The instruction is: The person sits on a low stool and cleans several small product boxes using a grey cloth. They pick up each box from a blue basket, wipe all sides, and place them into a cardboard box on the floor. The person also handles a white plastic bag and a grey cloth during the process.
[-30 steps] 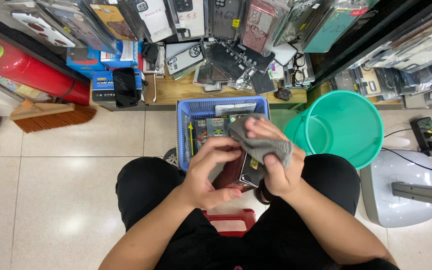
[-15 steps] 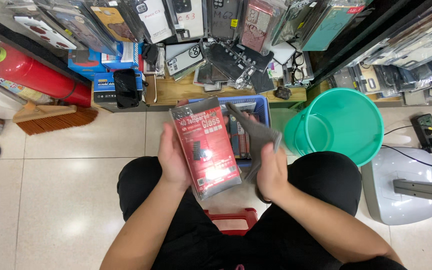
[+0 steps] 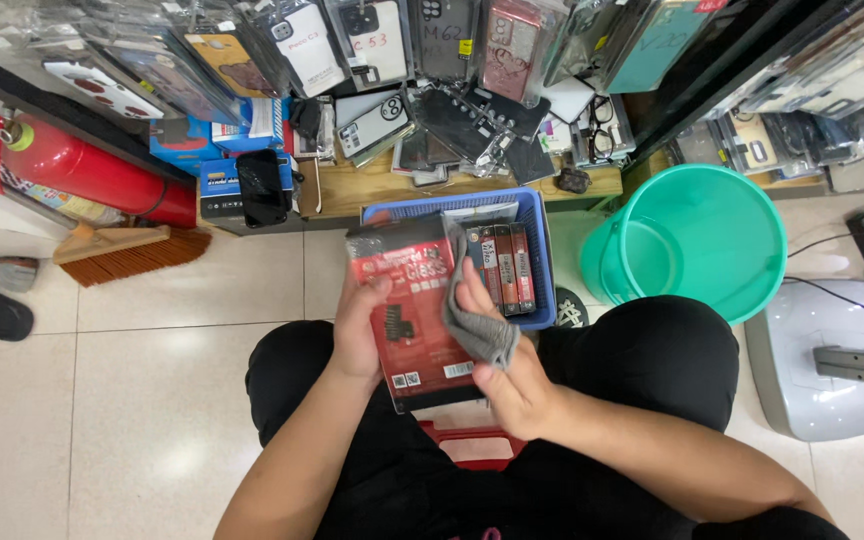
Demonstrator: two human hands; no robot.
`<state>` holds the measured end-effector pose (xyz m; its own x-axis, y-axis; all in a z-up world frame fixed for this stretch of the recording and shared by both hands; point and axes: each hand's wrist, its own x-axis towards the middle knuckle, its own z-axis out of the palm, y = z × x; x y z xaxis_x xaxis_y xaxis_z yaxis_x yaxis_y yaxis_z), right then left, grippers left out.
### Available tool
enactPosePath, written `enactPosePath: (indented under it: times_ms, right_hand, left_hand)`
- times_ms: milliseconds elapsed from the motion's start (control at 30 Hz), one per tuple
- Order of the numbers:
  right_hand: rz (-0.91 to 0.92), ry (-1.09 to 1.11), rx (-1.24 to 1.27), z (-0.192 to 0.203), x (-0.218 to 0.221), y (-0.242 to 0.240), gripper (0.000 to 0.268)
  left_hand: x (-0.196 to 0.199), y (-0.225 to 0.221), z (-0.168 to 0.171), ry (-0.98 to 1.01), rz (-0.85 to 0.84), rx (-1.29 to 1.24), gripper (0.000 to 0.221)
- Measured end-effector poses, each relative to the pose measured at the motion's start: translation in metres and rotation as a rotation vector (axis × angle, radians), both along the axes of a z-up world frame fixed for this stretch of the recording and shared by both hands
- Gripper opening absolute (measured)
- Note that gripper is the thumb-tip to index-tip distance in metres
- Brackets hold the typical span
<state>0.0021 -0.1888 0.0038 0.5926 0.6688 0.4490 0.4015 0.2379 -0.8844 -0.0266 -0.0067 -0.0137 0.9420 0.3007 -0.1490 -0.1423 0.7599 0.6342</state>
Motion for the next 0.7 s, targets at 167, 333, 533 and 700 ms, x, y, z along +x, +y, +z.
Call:
enactPosePath:
  times_ms: [167, 333, 533, 700]
  right_hand:
    - [-0.099, 0.086, -0.025, 0.003, 0.029, -0.001, 0.071]
    - [-0.127, 0.443, 0.148, -0.008, 0.042, -0.001, 0.077]
    - [-0.927, 0.835, -0.565, -0.053, 0.033, -0.014, 0.055]
    - [-0.081, -0.035, 0.175, -0.002, 0.0, 0.002, 0.057]
  left_hand:
    - [0.001, -0.027, 0.011, -0.14, -0.141, 0.077, 0.056]
    - [0.001, -0.029, -0.008, 0.178, -0.165, 0.039, 0.04]
    - [0.01, -0.014, 0.002, 0.433, -0.085, -0.073, 0.024]
    - [0.014, 0.001, 0.025, 0.497, 0.08, -0.222, 0.039]
